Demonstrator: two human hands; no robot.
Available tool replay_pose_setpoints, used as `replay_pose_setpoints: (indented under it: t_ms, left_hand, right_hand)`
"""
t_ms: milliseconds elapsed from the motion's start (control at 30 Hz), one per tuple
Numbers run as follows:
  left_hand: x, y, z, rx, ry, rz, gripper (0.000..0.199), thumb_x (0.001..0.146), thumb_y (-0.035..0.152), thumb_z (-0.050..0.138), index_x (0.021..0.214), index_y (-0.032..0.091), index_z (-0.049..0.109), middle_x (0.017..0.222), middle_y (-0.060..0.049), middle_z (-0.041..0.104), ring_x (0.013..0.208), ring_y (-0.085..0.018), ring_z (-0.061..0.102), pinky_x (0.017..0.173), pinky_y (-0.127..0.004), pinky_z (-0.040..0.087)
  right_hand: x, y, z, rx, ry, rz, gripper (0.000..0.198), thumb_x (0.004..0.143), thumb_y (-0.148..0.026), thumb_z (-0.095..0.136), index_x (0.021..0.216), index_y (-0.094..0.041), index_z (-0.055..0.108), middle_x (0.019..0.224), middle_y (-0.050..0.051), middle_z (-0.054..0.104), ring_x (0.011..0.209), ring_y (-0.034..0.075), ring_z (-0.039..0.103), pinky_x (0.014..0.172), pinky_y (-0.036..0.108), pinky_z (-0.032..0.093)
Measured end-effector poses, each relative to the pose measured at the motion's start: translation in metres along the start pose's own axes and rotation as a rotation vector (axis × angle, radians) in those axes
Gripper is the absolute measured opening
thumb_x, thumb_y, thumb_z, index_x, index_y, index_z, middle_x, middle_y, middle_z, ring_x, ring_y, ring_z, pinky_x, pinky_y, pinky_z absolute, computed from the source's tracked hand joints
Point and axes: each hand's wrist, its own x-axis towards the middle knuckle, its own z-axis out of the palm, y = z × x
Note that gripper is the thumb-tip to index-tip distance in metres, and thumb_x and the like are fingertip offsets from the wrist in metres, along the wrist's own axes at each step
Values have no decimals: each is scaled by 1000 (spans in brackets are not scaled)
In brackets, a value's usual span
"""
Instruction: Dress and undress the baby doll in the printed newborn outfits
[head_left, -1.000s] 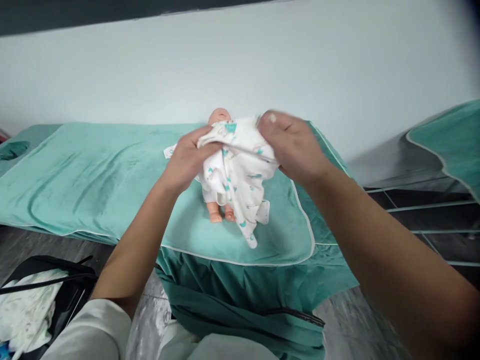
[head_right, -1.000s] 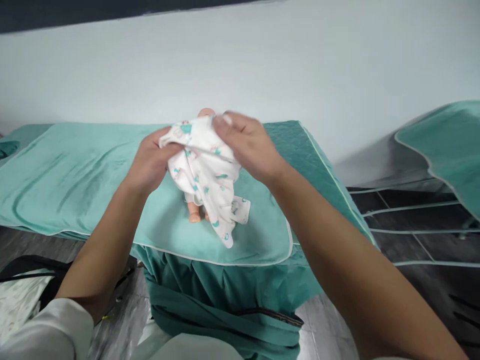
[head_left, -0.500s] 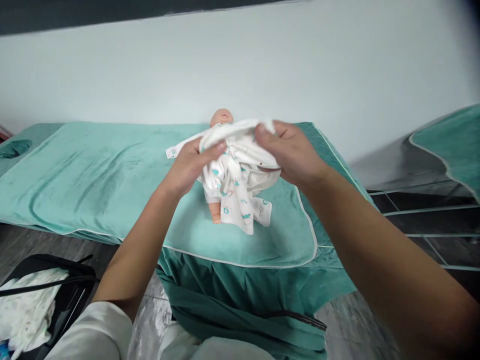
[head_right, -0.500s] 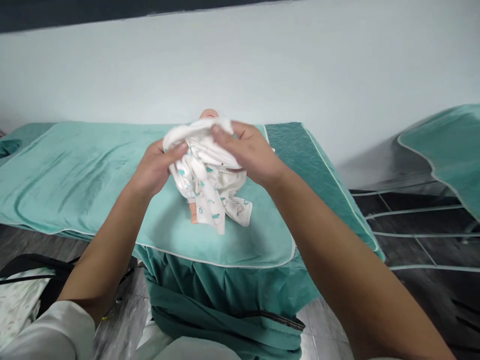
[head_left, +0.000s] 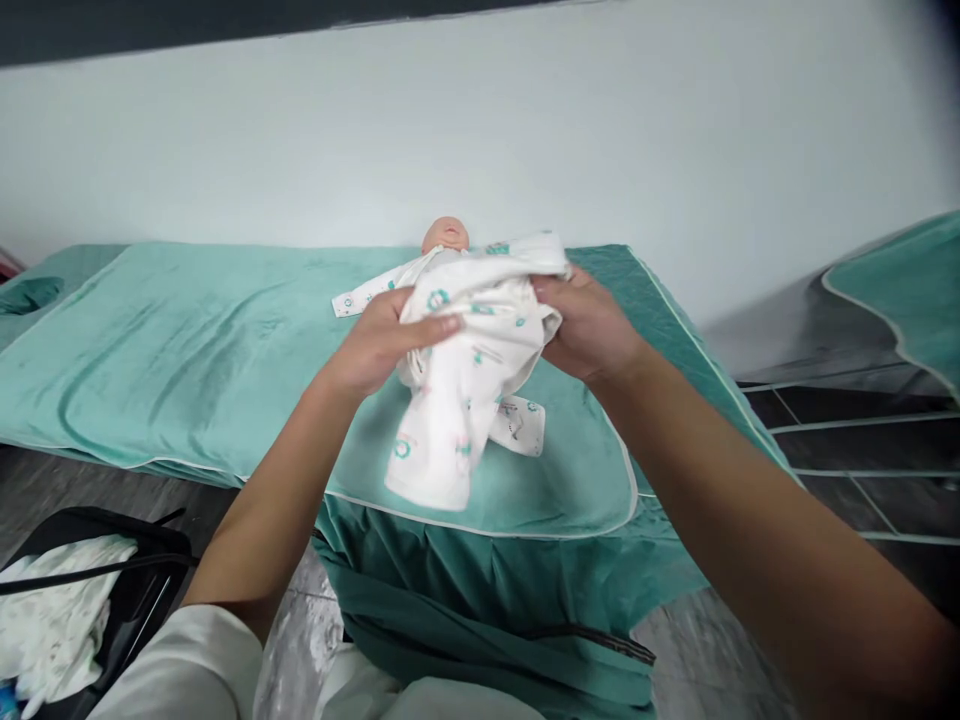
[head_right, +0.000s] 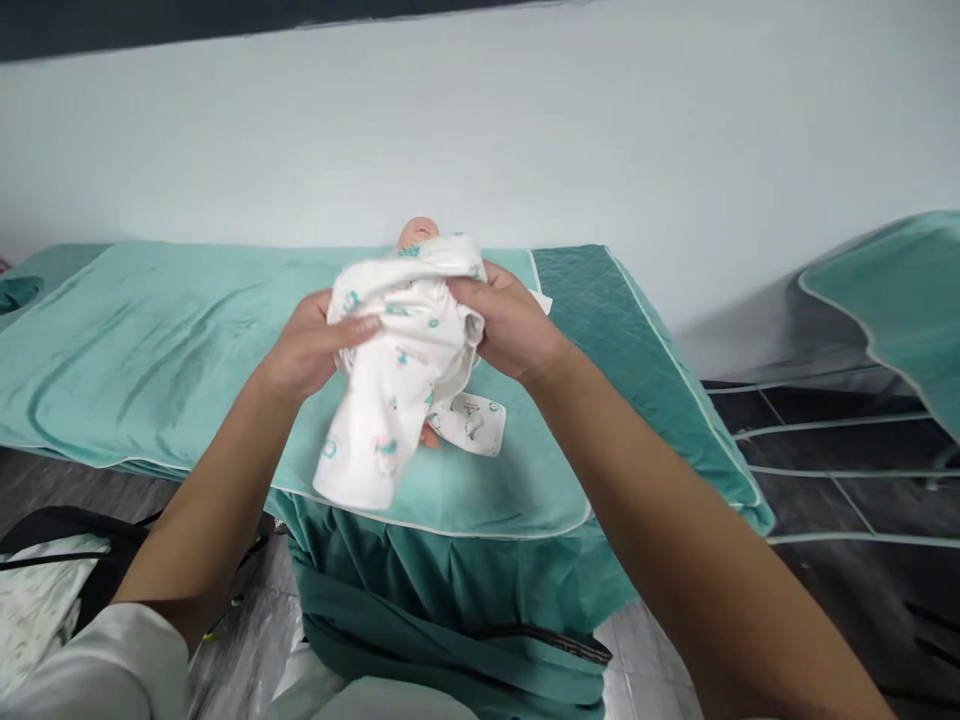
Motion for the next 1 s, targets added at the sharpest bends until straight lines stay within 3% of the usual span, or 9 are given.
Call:
replay_pose_setpoints:
  t_ms: [67,167,267,400,533,633,767,900,1000]
  left_hand:
    - [5,5,0,-37,161,55,44,82,62,78,98,21,72,84,-3,70,89,-27,75,73,-40,63]
    - [13,25,0,102,252,148,32,86,49,79,94,19,71,82,0,64,88,-22,72,79,-37,59]
    - [17,55,0,420,297,333,13,90,30,74,88,18,71,80,1,60,79,-15,64,78,-32,53]
    - [16,85,-3,628,353,486,7,88,20,76,85,21,69,79,0,60,75,-15,57,72,-31,49]
    - [8,84,-11,321,188,137,22,84,36,81,81,19,67,77,-1,59,78,-19,65,69,-33,54]
    - [5,65,-15,15,116,-92,32,79,41,84,93,16,70,87,-3,65,98,-31,74,78,-40,62]
    - [12,41,-8,-238,160,-30,42,80,42,83,109,16,68,105,-8,72,123,-38,69,96,-49,62]
    - [20,37,6,-334,153,-5,34,96,48,64,111,17,66,113,-8,72,134,-37,63,102,-50,60]
    - [19,36,11,-345,133,-61,36,96,51,64,110,17,66,113,-8,72,134,-38,63,100,-50,61]
  right_hand:
    - [-1,-2,-3,-23,-114,30,49,77,-65,81,106,-27,70,106,3,73,98,26,71,78,38,59]
    - [2,-20,1,-30,-243,-69,59,72,-66,85,113,-28,69,117,4,72,111,27,69,86,39,59]
    - [9,-51,14,-27,-229,-230,64,71,-60,90,121,-28,65,121,2,70,115,24,67,92,36,57]
    - [15,-82,33,-257,-195,-288,42,76,-52,88,100,-22,71,100,-1,70,100,20,69,85,31,55]
    - [19,-78,40,-56,-65,-403,21,91,-42,77,92,-21,73,93,-2,71,94,16,70,84,29,56]
    - [18,-58,42,246,-129,-252,34,90,-56,74,98,-23,69,99,1,73,103,21,71,90,34,59]
    - [11,-28,44,275,-153,-42,54,89,-75,63,112,-26,67,110,4,75,113,25,70,92,39,61]
    - [5,-16,40,228,-291,74,63,78,-74,77,112,-22,67,104,6,76,104,27,73,83,39,64]
    - [8,-25,37,155,-398,121,64,68,-66,89,106,-19,68,95,6,75,98,29,75,77,38,65]
